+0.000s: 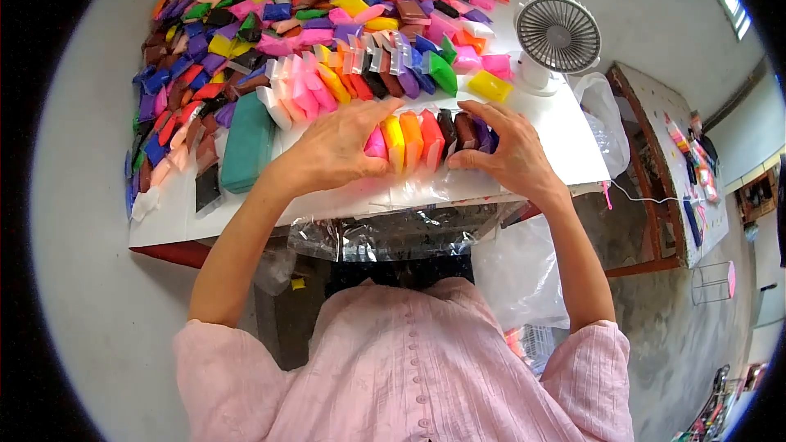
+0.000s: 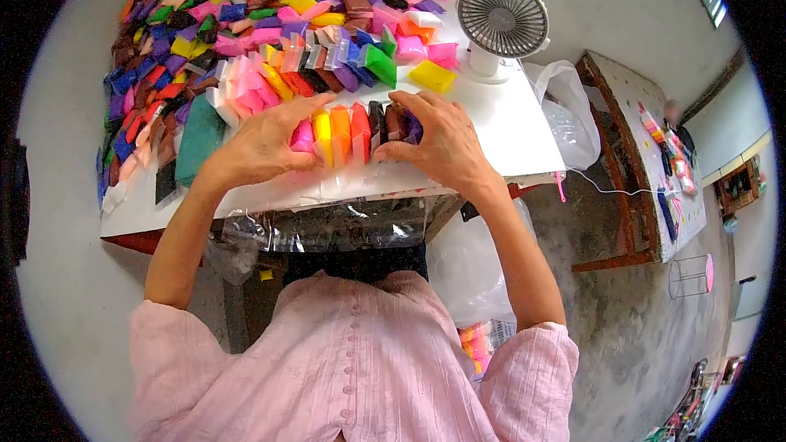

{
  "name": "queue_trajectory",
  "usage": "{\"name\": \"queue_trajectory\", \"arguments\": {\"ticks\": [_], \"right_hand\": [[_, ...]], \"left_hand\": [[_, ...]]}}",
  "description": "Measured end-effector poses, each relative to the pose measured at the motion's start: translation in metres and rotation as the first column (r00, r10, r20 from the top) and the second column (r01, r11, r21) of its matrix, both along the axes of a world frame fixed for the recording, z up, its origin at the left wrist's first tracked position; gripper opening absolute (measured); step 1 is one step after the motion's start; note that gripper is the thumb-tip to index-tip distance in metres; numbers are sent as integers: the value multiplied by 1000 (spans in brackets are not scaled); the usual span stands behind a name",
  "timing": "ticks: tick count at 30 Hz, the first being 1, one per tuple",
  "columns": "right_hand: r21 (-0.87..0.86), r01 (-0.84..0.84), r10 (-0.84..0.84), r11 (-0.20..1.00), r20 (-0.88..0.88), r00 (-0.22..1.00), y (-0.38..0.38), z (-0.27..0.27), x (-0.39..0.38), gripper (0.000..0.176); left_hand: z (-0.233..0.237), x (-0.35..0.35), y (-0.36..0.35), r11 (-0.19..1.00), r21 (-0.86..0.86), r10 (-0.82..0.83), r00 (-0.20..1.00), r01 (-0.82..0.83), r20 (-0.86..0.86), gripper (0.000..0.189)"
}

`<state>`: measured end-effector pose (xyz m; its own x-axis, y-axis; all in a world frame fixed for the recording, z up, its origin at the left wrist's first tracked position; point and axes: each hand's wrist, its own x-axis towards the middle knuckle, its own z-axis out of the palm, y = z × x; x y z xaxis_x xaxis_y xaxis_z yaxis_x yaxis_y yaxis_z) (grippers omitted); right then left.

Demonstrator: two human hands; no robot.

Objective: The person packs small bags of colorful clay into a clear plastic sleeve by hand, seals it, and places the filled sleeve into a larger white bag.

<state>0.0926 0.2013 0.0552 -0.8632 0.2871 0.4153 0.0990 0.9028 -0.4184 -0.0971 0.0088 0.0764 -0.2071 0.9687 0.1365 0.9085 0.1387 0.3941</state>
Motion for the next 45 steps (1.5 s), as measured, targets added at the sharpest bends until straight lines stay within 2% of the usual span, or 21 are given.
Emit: {"name": "queue_trajectory", "arguments": {"ticks": [6, 11, 17, 20, 23, 27, 32, 36, 39, 41, 45], "right_hand": [[-8, 1, -1, 1000, 4, 1000, 1, -3, 0, 75], [-4, -20, 20, 1000, 23, 1000, 3, -1, 1, 82], [55, -52, 40, 997, 197, 979, -4, 28, 2, 97], [-29, -26, 35, 999, 343, 939, -11, 41, -13, 91], [98, -130, 111, 987, 175, 978, -5, 15, -24, 84], [126, -108, 90, 986, 136, 987, -6, 6, -28, 78], [155, -104, 89, 982, 102, 991, -8, 6, -26, 78], [60, -139, 124, 989, 198, 972, -9, 22, -23, 83], [55, -150, 132, 987, 246, 960, -8, 30, -25, 86], [64, -163, 135, 984, 321, 937, -9, 36, -30, 88], [84, -186, 151, 979, 312, 938, -13, 28, -40, 88]], "left_hand": [[-4, 1, 3, 998, 2, 57, 997, -57, -60, 86], [3, 8, 1, 1000, 14, 13, 998, -12, -69, 90], [-5, 6, 5, 999, 51, 23, 996, -19, -83, 90], [-5, 3, 6, 999, 43, 27, 997, -24, -74, 85], [-6, 3, 6, 998, 61, 16, 997, -12, -76, 81], [-5, 6, 5, 998, 57, 42, 996, -38, -78, 78], [-4, 2, 5, 996, 88, -7, 1000, 10, -26, 86], [8, -9, -7, 991, 135, -32, 997, 21, 77, 97], [16, -15, -23, 999, 18, 38, 999, -39, 37, 102], [8, -19, -28, 999, -16, 34, 997, -33, 70, 101], [-4, -22, -30, 1000, -16, 25, 995, -23, 96, 95]]}}
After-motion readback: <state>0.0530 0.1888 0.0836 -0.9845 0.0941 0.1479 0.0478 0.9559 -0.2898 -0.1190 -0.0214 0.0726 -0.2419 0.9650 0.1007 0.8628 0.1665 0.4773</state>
